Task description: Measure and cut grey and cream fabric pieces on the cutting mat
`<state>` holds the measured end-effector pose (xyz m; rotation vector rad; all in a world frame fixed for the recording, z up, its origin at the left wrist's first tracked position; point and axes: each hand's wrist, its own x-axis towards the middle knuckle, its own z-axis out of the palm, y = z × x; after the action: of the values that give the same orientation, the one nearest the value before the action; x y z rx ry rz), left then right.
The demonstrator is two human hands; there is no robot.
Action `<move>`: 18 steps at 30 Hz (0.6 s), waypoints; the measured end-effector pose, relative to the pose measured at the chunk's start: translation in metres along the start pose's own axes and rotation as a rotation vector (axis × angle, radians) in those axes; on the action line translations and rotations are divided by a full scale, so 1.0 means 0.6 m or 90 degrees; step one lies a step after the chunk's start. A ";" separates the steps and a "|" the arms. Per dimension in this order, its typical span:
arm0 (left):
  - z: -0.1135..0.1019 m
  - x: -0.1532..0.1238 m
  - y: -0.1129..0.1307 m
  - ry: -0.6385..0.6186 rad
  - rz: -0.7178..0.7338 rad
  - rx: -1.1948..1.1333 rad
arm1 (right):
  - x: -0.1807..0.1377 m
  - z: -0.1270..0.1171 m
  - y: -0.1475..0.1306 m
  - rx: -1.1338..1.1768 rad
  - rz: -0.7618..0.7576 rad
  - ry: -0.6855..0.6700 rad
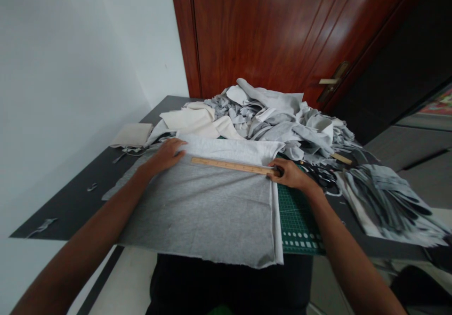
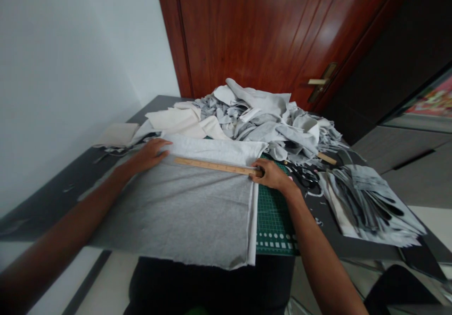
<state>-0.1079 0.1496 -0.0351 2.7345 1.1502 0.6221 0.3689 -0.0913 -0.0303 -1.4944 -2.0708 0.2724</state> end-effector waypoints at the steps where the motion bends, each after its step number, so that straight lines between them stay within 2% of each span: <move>1: 0.001 0.000 -0.006 0.012 -0.029 0.012 | -0.003 -0.001 -0.001 0.001 0.003 -0.001; 6: 0.002 0.002 -0.028 0.051 -0.170 0.056 | -0.019 -0.008 -0.008 -0.026 0.026 0.023; 11: -0.006 0.013 -0.029 0.050 -0.258 0.079 | -0.048 -0.021 -0.015 -0.045 0.007 0.074; 14: -0.010 0.021 -0.015 0.038 -0.273 0.090 | -0.071 -0.029 -0.017 -0.046 0.002 0.091; 18: -0.020 0.030 0.014 0.018 -0.212 0.111 | -0.103 -0.043 -0.008 -0.041 0.026 0.115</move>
<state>-0.0961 0.1554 -0.0161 2.5819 1.6906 0.5395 0.3924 -0.1541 -0.0269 -1.5409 -1.9249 0.0830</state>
